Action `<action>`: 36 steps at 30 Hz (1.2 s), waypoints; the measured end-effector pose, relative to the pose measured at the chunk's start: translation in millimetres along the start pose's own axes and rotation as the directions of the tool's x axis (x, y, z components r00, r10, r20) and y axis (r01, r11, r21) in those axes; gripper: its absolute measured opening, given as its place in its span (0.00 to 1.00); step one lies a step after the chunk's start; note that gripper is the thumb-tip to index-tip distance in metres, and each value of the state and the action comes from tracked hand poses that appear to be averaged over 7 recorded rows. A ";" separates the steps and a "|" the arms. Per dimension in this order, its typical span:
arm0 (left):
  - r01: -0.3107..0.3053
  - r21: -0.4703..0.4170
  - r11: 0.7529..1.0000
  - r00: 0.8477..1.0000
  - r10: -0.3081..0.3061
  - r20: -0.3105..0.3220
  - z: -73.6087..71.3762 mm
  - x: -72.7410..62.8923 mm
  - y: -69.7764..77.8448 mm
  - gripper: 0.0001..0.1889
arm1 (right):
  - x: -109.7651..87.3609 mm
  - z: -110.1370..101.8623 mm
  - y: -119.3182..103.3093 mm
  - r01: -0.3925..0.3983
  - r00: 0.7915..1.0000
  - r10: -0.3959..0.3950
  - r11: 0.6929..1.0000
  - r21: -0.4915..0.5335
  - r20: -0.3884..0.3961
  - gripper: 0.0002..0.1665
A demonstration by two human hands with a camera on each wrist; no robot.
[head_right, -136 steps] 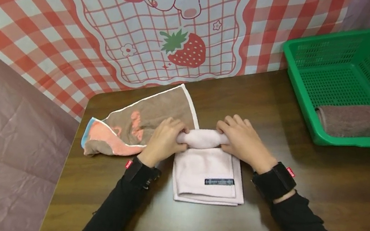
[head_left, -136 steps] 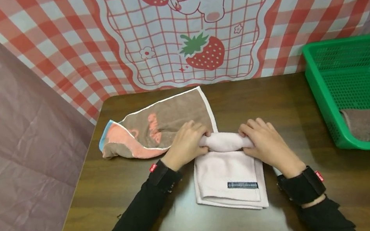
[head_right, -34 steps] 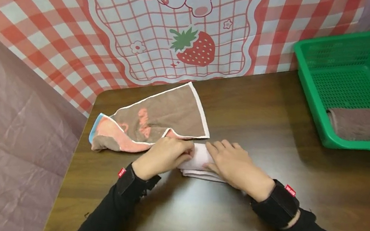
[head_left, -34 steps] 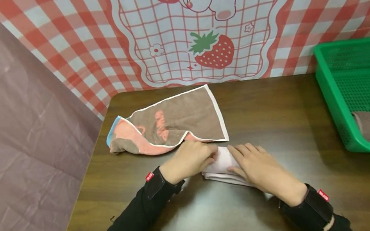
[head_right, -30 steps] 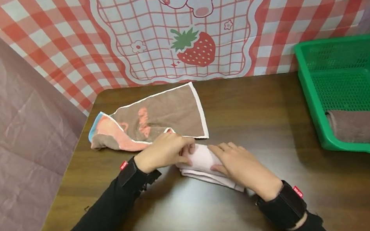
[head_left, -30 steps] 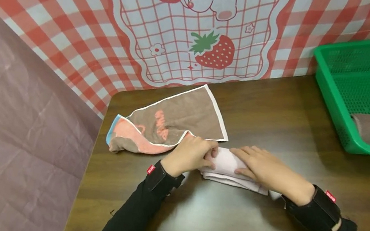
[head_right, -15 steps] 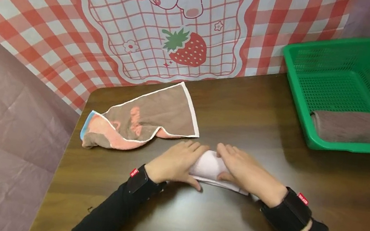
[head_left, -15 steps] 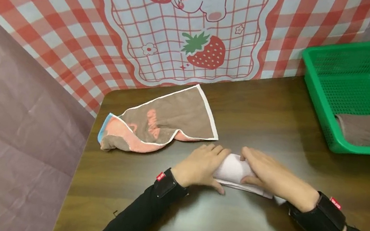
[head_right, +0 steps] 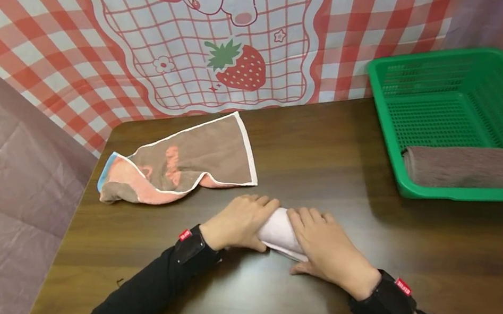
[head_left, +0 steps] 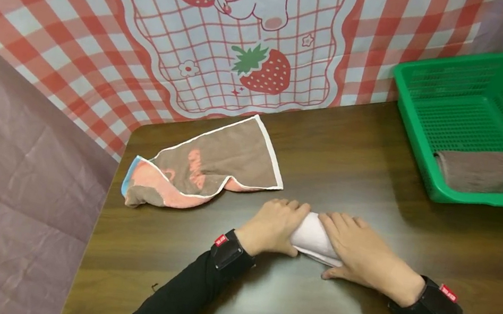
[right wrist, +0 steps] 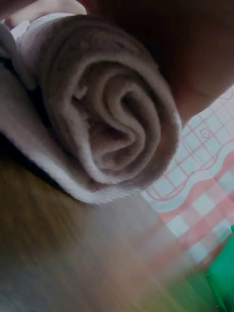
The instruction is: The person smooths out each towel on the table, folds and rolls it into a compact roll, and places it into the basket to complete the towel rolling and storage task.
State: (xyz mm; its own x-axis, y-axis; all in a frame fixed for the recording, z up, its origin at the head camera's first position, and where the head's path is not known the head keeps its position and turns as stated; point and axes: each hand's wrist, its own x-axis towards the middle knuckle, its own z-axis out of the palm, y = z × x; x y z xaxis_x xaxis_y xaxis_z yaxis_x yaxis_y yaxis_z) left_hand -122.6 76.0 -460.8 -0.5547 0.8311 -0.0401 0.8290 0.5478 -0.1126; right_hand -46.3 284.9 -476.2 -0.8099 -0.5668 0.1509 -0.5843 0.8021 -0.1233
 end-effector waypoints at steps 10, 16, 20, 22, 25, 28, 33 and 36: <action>-0.006 0.033 0.999 1.000 0.006 0.012 -11.0 24.8 -1.4 0.39 | -2.2 0.1 12.5 -0.014 0.995 -0.002 0.986 -0.168 -0.096 0.53; -0.028 0.060 0.998 0.999 0.031 -0.039 -35.3 48.1 -3.7 0.39 | -2.7 -26.1 27.8 -0.016 0.993 -0.022 0.949 -0.315 -0.118 0.55; -0.069 0.000 0.998 0.994 0.068 -0.080 -63.0 65.9 3.7 0.37 | -16.0 -70.3 45.0 0.012 0.995 -0.036 0.972 -0.233 -0.097 0.53; -0.095 -0.045 0.994 0.993 0.092 -0.076 -78.9 77.9 11.7 0.37 | -27.5 -95.2 56.5 0.016 0.997 -0.027 0.989 -0.148 -0.070 0.51; -0.144 -0.118 0.982 0.989 0.138 -0.059 -103.3 102.3 27.5 0.37 | -46.5 -130.7 77.1 -0.057 0.998 0.056 0.998 -0.040 -0.024 0.49; -0.168 -0.181 0.969 0.986 0.165 -0.029 -123.7 128.6 44.3 0.38 | -62.7 -156.3 99.9 -0.148 0.989 0.148 0.989 -0.010 -0.003 0.50; -0.154 -0.261 0.953 0.986 0.166 0.028 -139.9 163.6 72.6 0.38 | -91.8 -174.7 141.7 -0.196 0.981 0.194 0.974 0.111 0.030 0.51; -0.165 -0.309 0.937 0.982 0.186 0.040 -142.1 186.9 83.2 0.36 | -105.4 -177.0 173.4 -0.109 0.994 0.108 0.960 0.260 0.021 0.49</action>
State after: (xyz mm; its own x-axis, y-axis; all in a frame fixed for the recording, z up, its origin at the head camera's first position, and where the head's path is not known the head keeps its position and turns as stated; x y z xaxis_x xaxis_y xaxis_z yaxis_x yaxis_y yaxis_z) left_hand -147.1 290.5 -336.7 -0.3934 0.9139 -0.1000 0.8901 0.4058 0.2076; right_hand -53.2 516.9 -339.9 -0.8690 -0.4809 0.1165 -0.4854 0.7828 -0.3894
